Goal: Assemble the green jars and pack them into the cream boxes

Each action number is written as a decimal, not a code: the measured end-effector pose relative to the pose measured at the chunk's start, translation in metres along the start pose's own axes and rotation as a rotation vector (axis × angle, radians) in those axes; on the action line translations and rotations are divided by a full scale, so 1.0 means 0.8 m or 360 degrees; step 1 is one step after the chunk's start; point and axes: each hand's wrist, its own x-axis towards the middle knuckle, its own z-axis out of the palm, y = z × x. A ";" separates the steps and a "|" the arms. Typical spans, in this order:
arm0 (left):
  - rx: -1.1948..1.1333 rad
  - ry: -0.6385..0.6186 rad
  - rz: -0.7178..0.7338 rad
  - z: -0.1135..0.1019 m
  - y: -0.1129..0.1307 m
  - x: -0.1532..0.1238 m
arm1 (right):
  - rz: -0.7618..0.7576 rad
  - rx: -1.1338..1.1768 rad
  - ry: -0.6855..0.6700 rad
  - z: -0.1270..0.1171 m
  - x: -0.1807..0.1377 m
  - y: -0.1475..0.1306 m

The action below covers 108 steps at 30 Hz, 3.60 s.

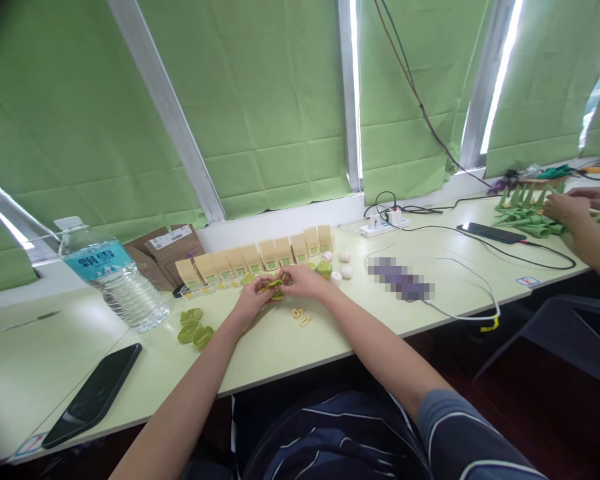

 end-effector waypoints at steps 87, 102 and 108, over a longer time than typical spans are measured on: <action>0.0228 -0.0049 0.0120 0.002 -0.006 0.001 | 0.0029 -0.0083 -0.0164 0.007 -0.001 0.001; 0.0293 -0.0079 0.0138 -0.001 -0.014 0.003 | 0.0067 -0.0116 -0.0203 0.007 0.000 0.001; 0.0267 -0.0060 0.0098 0.004 -0.006 0.000 | 0.0088 -0.0116 -0.0136 0.007 0.000 0.000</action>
